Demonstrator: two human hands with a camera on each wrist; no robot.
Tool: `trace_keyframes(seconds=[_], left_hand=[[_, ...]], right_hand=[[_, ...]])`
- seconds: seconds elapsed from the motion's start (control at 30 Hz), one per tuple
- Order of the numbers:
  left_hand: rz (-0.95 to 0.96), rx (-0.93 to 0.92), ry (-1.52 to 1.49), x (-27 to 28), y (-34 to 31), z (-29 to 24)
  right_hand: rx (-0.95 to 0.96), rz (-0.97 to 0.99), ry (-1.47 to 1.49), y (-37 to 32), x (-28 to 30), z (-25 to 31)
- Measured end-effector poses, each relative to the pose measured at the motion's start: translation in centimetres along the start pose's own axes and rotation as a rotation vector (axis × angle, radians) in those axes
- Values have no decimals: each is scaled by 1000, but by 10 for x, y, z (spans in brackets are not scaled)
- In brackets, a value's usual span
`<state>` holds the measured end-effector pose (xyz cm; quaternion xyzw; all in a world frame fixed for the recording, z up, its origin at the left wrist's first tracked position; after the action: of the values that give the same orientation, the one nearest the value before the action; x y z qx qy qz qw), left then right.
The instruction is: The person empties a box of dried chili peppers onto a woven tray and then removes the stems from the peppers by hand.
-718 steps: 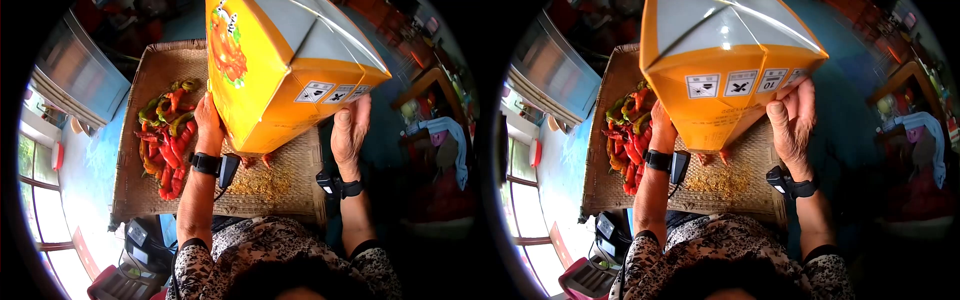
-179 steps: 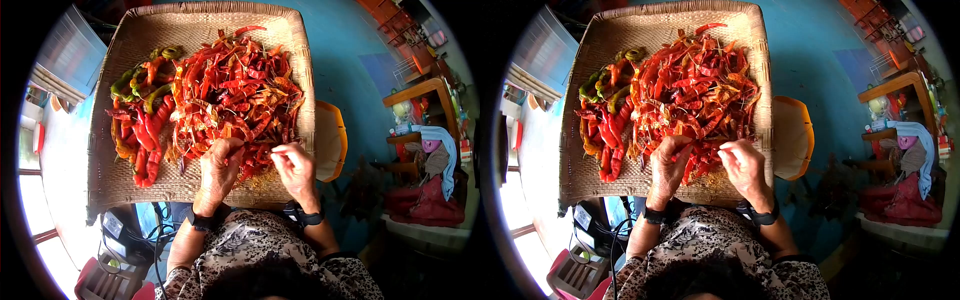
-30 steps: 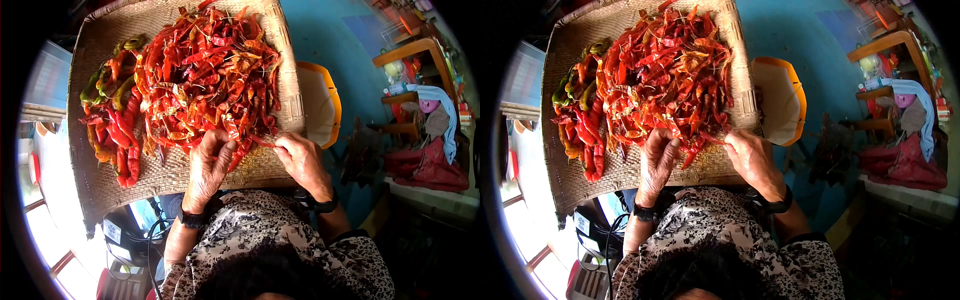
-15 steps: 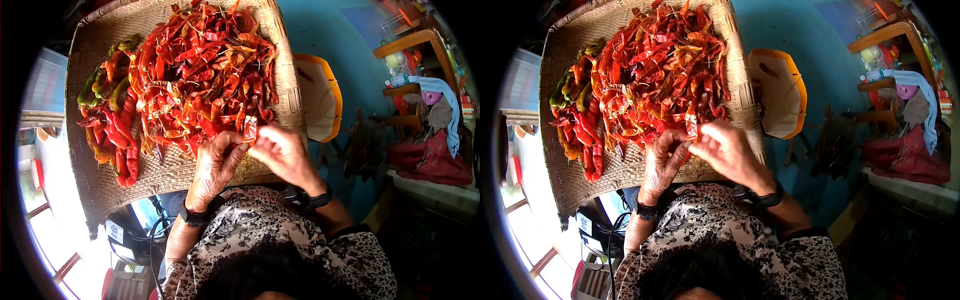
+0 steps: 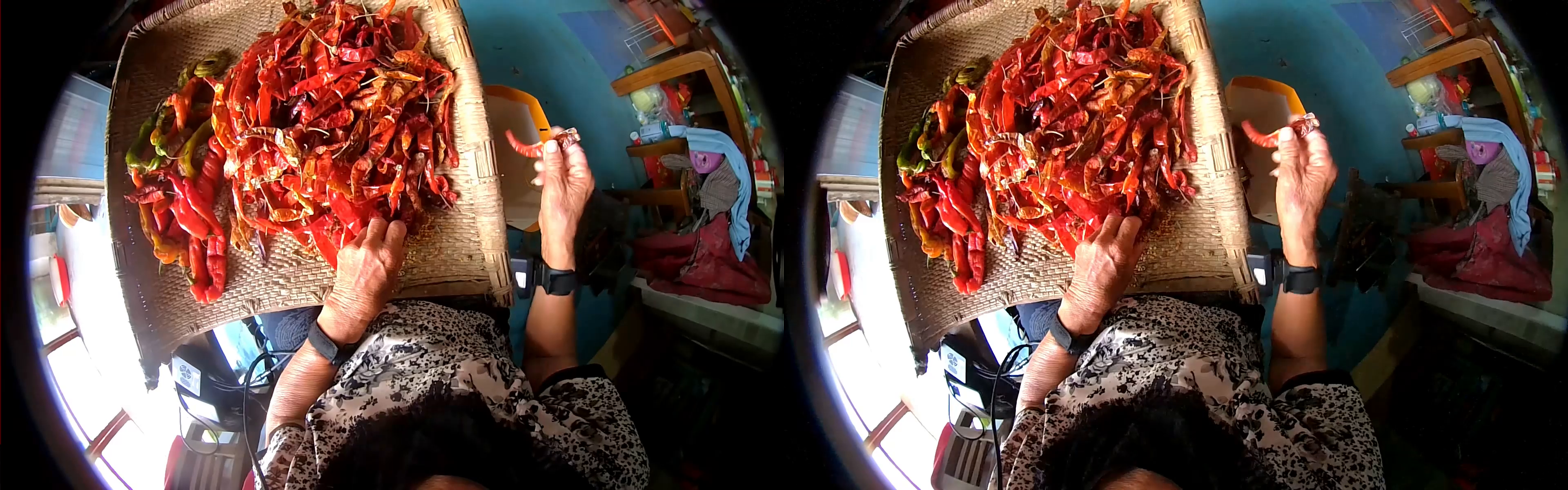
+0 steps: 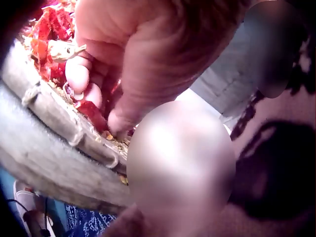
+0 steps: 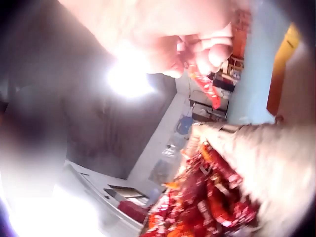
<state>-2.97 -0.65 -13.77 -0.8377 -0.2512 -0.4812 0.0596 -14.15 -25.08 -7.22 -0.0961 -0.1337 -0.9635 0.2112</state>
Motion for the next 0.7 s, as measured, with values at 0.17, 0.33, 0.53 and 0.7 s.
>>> trace_keyframes(seconds=[0.17, 0.33, 0.53, 0.7], left_hand=[[-62, 13, -26, 10, 3, 2], [-117, 139, -613, 22, 5, 14], [-21, 142, -675, 33, -1, 11], [-217, 155, -540, 51, -16, 32]], right_hand=[[339, -83, -404, -34, -17, 40], [106, 670, -251, -106, -108, 18], [-129, 810, 2, -125, -136, 1], [-175, 788, 202, -113, -123, 8]])
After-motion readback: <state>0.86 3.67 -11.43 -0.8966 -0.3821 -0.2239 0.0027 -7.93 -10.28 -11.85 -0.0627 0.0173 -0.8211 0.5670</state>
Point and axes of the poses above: each hand's wrist, its own y-axis towards the middle knuckle, its own x-axis out of the back of the hand, z = x × y, the point moved 10 cm from there along y, towards the middle knuckle, and after that the axes turned 1 degree about -x, right-handed, at the moved point
